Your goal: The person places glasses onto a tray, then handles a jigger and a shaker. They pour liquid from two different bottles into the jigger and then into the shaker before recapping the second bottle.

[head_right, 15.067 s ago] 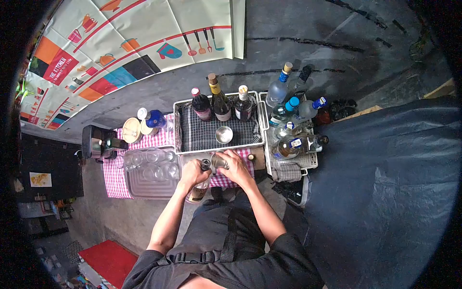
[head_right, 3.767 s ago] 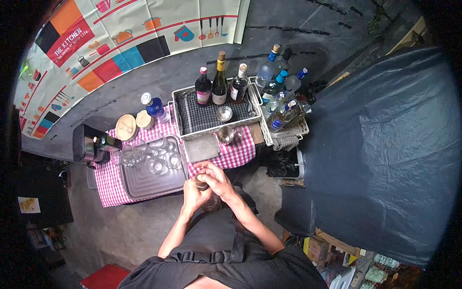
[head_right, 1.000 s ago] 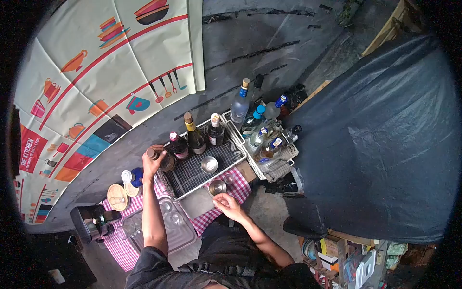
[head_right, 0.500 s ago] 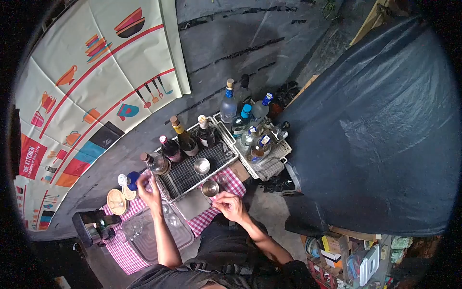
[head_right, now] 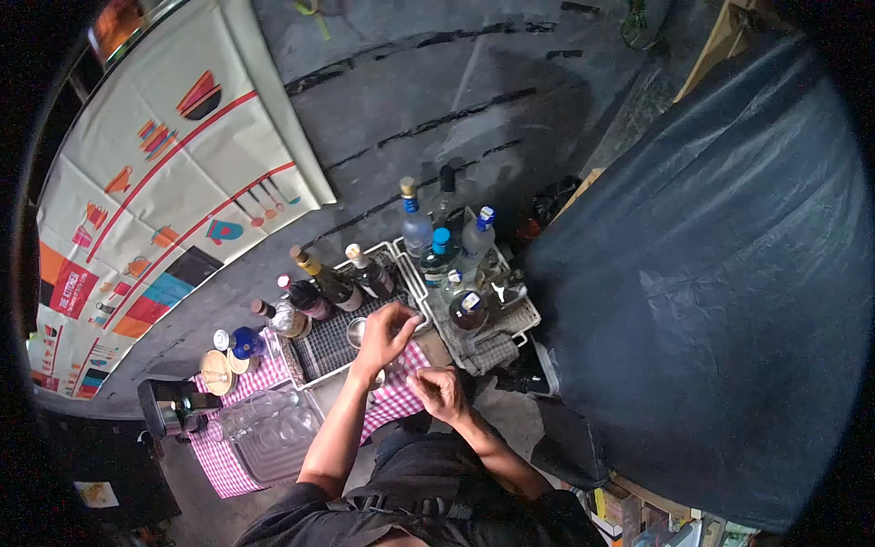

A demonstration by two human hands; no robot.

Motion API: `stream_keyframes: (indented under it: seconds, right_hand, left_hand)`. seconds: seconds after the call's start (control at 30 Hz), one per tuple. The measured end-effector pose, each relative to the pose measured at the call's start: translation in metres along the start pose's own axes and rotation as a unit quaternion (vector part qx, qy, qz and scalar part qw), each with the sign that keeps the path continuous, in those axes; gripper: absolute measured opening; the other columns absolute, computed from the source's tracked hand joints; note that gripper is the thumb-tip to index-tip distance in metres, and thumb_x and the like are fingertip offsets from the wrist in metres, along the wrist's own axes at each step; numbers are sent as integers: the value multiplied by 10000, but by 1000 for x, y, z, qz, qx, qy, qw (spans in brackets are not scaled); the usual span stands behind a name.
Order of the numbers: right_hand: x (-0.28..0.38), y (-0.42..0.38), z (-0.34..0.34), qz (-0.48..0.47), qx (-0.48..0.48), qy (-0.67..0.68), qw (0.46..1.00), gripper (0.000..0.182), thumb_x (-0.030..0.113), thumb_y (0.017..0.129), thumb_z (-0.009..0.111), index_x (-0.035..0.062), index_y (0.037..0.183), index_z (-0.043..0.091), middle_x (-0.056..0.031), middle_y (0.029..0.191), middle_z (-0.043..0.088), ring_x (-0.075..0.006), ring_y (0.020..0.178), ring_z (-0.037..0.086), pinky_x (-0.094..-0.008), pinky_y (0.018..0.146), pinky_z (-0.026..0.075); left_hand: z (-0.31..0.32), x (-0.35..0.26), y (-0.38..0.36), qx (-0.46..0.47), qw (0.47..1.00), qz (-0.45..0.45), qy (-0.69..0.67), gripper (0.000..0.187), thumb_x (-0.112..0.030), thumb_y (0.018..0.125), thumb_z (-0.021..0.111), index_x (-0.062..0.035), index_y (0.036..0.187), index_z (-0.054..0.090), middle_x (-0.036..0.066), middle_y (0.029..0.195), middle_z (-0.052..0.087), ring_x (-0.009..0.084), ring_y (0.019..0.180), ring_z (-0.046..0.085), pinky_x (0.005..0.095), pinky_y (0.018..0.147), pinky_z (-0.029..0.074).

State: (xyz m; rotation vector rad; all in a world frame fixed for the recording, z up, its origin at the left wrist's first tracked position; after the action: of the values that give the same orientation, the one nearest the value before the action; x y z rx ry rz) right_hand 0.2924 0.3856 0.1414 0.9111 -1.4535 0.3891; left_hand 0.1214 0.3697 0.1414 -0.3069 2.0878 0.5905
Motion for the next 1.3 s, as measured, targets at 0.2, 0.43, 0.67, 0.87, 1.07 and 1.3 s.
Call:
stream_keyframes:
  seconds: [0.2, 0.43, 0.67, 0.87, 1.07, 1.3]
  right_hand:
    - [7, 11, -70, 54, -54, 10, 997, 303, 212, 917, 728, 62, 750, 523, 51, 539, 364, -29, 502, 313, -257, 469, 243]
    - [-12, 10, -102, 53, -74, -13, 996, 286, 204, 935, 720, 47, 761, 557, 44, 534, 361, -36, 483, 325, -263, 464, 246]
    - [-22, 11, -109, 79, -75, -5, 994, 318, 232, 938, 721, 41, 742, 560, 26, 534, 402, -44, 490, 358, -267, 469, 274]
    - [-23, 12, -105, 83, -74, -11, 994, 337, 245, 945, 714, 34, 732, 560, 17, 537, 425, -50, 495, 377, -269, 472, 289]
    - [-20, 14, -97, 84, -60, -9, 995, 328, 234, 954, 706, 36, 739, 555, 36, 543, 425, -32, 509, 371, -265, 470, 277]
    - [-19, 17, -85, 74, -49, 2, 996, 302, 218, 952, 708, 33, 762, 563, 37, 550, 426, -26, 525, 376, -263, 473, 275]
  left_hand:
    - [60, 15, 69, 121, 979, -23, 164, 471, -184, 866, 723, -151, 1315, 582, 137, 704, 687, 358, 717, 697, 480, 630, 528]
    - [93, 54, 84, 152, 963, -22, 224, 552, -187, 786, 762, -136, 1309, 593, 182, 722, 683, 397, 727, 689, 502, 637, 539]
    - [104, 74, 81, 131, 981, -34, 142, 411, -268, 824, 764, -72, 1167, 652, 162, 746, 687, 394, 750, 681, 492, 652, 523]
    - [92, 64, 80, 119, 987, -22, 102, 321, -213, 833, 779, -14, 1026, 617, 208, 730, 645, 424, 756, 653, 490, 638, 484]
    - [70, 41, 86, 120, 989, -16, 82, 322, -217, 839, 783, 0, 952, 574, 221, 684, 597, 436, 716, 624, 481, 612, 460]
    - [44, 17, 87, 92, 993, 11, 66, 339, -228, 834, 794, 12, 935, 577, 202, 632, 558, 405, 613, 585, 455, 574, 436]
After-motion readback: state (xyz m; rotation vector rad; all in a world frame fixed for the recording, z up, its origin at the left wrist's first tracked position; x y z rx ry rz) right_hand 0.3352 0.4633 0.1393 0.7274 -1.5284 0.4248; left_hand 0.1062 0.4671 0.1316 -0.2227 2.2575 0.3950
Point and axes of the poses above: each hand's wrist, its own y-axis towards the middle knuckle, its own z-axis out of the palm, x = y × z, the point moved 4 cm from there along y, towards the middle knuckle
